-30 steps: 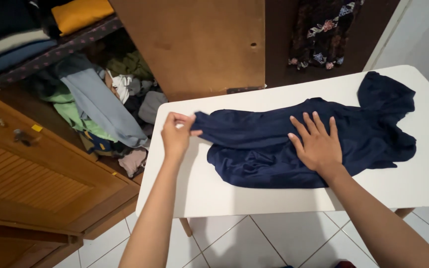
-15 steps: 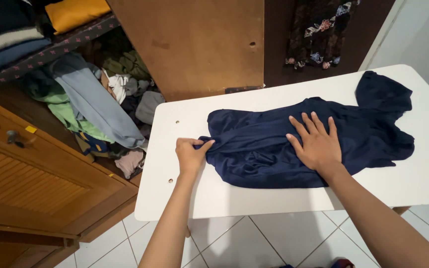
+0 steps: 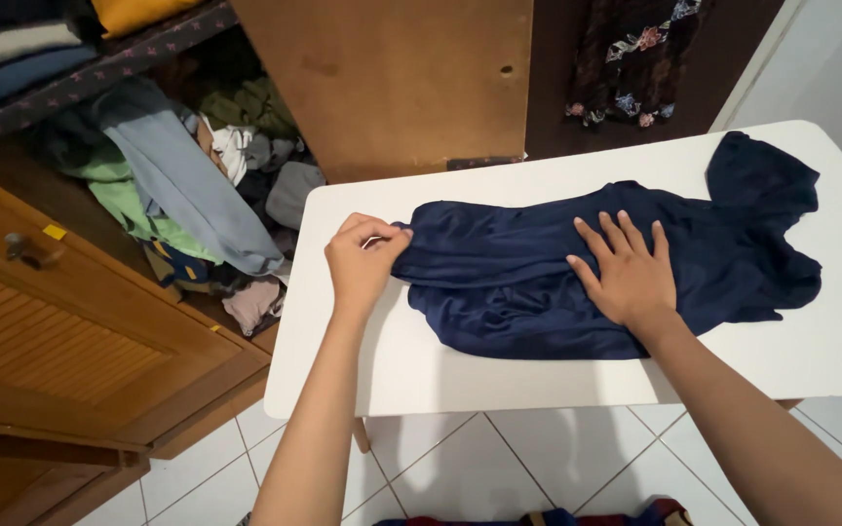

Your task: The person folds a navy blue long-sleeve shirt on a white table. They smooth the fabric, fold the sleeves inward, fold the sides toward the center, and then fold the shirt into a compact rectangle.

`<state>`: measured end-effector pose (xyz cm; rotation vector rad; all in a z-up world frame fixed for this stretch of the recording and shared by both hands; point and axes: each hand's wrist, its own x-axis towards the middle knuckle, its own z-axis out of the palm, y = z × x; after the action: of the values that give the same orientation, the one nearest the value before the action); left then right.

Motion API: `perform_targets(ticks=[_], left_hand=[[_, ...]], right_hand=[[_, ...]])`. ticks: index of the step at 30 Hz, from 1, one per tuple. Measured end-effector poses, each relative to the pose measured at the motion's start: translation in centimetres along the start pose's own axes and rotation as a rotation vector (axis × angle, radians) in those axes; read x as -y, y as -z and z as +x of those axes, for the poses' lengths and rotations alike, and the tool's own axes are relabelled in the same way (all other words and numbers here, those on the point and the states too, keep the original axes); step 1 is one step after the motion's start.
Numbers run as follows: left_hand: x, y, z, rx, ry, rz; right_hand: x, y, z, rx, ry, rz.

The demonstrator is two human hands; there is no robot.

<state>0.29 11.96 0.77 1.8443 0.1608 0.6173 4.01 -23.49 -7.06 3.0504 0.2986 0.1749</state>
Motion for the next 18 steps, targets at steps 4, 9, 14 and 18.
perform_targets(ticks=[4,9,14,18], left_hand=[[0.3,0.7,0.0,0.057,0.112,0.026],[1.7,0.1,-1.2,0.254,0.148,0.090],[1.3,0.7,-1.3,0.278,0.181,0.055],[2.8,0.6,-1.4,0.295,0.151,0.126]], right_hand=[[0.8,1.7,-1.0,-0.095,0.062,0.119],[1.4,2.8,-1.8,-0.465,0.443,0.198],[0.8,2.1,-1.4,-0.321,0.437,0.263],[0.8,2.1,-1.5,-0.307,0.412,0.243]])
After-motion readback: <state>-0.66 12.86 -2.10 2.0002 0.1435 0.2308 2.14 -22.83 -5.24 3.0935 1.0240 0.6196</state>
